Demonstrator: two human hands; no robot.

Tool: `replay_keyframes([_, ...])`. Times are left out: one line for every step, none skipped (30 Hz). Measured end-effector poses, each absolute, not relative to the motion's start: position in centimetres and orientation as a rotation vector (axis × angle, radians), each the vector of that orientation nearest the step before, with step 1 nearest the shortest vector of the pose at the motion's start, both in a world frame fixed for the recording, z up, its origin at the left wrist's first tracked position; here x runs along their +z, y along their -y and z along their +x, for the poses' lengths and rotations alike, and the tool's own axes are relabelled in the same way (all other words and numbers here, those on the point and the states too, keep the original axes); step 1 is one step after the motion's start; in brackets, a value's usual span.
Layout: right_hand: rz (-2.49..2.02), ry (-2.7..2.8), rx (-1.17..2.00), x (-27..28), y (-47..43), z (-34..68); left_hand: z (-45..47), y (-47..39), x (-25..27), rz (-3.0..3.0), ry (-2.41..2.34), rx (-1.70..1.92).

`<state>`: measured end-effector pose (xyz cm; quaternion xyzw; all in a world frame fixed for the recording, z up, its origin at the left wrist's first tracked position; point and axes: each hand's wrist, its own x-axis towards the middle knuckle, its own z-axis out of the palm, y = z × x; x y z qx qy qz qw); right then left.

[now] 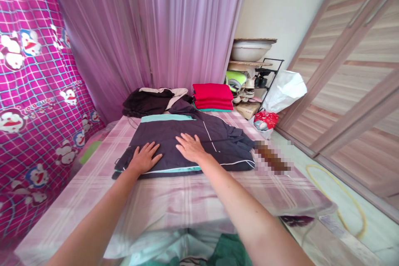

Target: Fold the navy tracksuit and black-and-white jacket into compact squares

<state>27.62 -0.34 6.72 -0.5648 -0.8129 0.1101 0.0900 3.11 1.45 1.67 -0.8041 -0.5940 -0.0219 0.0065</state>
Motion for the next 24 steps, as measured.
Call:
replay_keyframes([-1.644, 2.441, 0.342, 6.5, -0.1, 26.5, 3.1, -1.4, 1.7, -2.517, 1.857, -0.072])
replay_keyframes([-1.622, 2.465, 0.364, 6.1, -0.4, 25.7, 3.2, -1.3, 1.7, -2.518, 1.857, -0.073])
replay_keyframes([-1.608, 2.491, 0.392, 5.6, -0.6, 25.0, 3.2, -1.3, 1.8, -2.52, 1.857, -0.074])
replay_keyframes([-1.602, 2.514, 0.42, 5.1, -0.8, 24.7, 3.2, -1.2, 1.8, -2.521, 1.858, -0.073])
replay_keyframes([-1.6, 2.531, 0.443, 4.6, -0.9, 24.5, 3.2, -1.2, 1.8, -2.522, 1.862, -0.069])
replay_keyframes([-1.598, 2.54, 0.455, 4.2, -1.0, 24.4, 3.3, -1.1, 1.9, -2.523, 1.868, -0.063])
replay_keyframes([-1.593, 2.545, 0.459, 3.8, -1.1, 24.5, 3.2, -1.1, 1.9, -2.524, 1.872, -0.059])
replay_keyframes([-1.588, 2.546, 0.455, 3.6, -1.1, 24.7, 3.2, -1.1, 1.8, -2.525, 1.873, -0.061])
replay_keyframes([-1.587, 2.545, 0.451, 3.5, -1.1, 24.9, 3.2, -1.1, 1.8, -2.526, 1.871, -0.068])
replay_keyframes([-1.586, 2.548, 0.449, 3.5, -1.1, 25.2, 3.2, -1.1, 1.8, -2.525, 1.868, -0.078])
replay_keyframes([-1.584, 2.552, 0.446, 3.6, -1.1, 25.6, 3.2, -1.1, 1.7, -2.523, 1.867, -0.087])
replay_keyframes([-1.581, 2.558, 0.442, 3.7, -1.1, 26.0, 3.1, -1.1, 1.6, -2.521, 1.865, -0.093])
replay_keyframes([-1.577, 2.565, 0.436, 3.8, -1.1, 26.6, 3.1, -1.1, 1.6, -2.52, 1.865, -0.091])
replay_keyframes([-1.573, 2.572, 0.429, 3.9, -1.0, 27.2, 3.1, -1.2, 1.5, -2.52, 1.867, -0.082])
replay_keyframes([-1.57, 2.578, 0.424, 3.9, -0.9, 27.9, 3.1, -1.2, 1.5, -2.523, 1.87, -0.07])
replay_keyframes([-1.568, 2.584, 0.423, 3.9, -0.8, 28.7, 3.1, -1.2, 1.5, -2.526, 1.873, -0.057])
replay_keyframes([-1.569, 2.586, 0.428, 3.9, -0.6, 29.7, 3.0, -1.2, 1.5, -2.53, 1.876, -0.044])
replay_keyframes([-1.571, 2.586, 0.435, 3.8, -0.5, 30.6, 3.0, -1.2, 1.6, -2.532, 1.879, -0.031])
replay_keyframes([-1.573, 2.585, 0.442, 3.7, -0.3, 31.6, 2.9, -1.2, 1.7, -2.534, 1.88, -0.02])
replay_keyframes([-1.574, 2.581, 0.447, 3.5, -0.1, 32.6, 2.9, -1.1, 1.9, -2.532, 1.879, -0.011])
replay_keyframes([-1.577, 2.575, 0.448, 3.4, 0.0, 33.5, 3.0, -1.1, 2.2, -2.526, 1.878, -0.001])
replay_keyframes([-1.58, 2.567, 0.445, 3.2, 0.1, 34.2, 3.2, -1.1, 2.5, -2.514, 1.877, 0.009])
replay_keyframes([-1.58, 2.557, 0.439, 3.0, 0.2, 34.8, 3.6, -1.1, 2.8, -2.502, 1.873, 0.013])
replay_keyframes([-1.579, 2.547, 0.432, 2.9, 0.3, 35.3, 4.1, -1.1, 3.1, -2.495, 1.861, 0.003])
